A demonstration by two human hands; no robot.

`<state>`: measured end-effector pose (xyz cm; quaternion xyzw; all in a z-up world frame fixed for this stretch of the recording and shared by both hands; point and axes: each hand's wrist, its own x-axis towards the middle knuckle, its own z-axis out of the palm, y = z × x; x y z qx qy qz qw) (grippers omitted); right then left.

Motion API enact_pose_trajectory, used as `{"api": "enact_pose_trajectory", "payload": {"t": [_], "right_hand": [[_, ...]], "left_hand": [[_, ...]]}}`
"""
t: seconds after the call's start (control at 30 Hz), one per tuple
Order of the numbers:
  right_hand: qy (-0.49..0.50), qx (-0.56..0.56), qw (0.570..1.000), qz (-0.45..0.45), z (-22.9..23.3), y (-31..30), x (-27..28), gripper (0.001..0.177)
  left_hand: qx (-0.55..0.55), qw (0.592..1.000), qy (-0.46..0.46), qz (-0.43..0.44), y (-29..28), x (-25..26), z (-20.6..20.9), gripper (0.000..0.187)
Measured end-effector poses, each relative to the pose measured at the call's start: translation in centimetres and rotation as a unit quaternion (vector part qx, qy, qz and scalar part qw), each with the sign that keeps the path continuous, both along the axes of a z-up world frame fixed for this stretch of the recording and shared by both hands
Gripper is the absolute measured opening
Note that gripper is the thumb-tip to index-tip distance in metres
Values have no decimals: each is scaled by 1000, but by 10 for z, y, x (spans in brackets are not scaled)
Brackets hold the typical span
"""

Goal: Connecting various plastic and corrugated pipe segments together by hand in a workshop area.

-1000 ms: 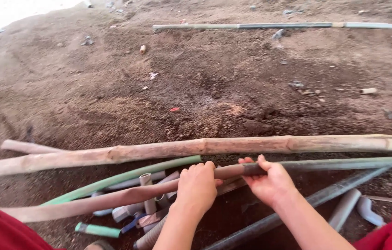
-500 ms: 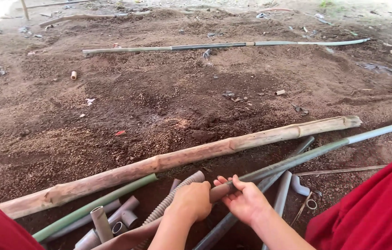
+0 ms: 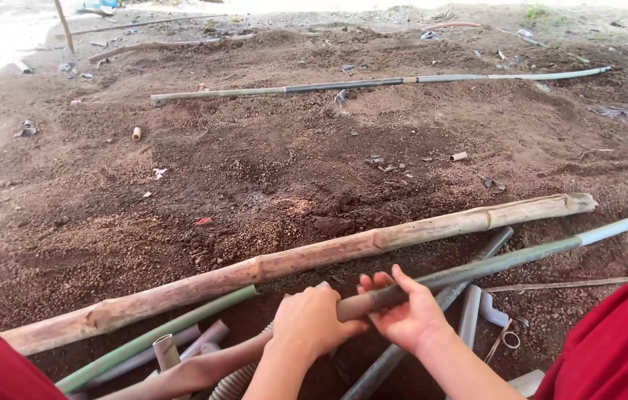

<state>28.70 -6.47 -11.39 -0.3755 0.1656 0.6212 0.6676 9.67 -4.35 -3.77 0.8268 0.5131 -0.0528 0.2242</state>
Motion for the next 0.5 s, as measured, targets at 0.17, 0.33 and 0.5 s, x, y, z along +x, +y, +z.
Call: {"api": "enact_pose_trajectory", "payload": {"t": [0.17,0.33,0.5], "right_hand": [[25,-12,999,-46,-27,8,21,20],[21,4,999,-38,-24,9,19,25],[-17,45,995,-84,-14,7,8,11]], "left_hand": [[-30,999,8,-25,-6,4,-2,55],[-70,997,-12,-22,-8,4,-1,38],[3,998,12,-54,-3,4,-7,49]]}}
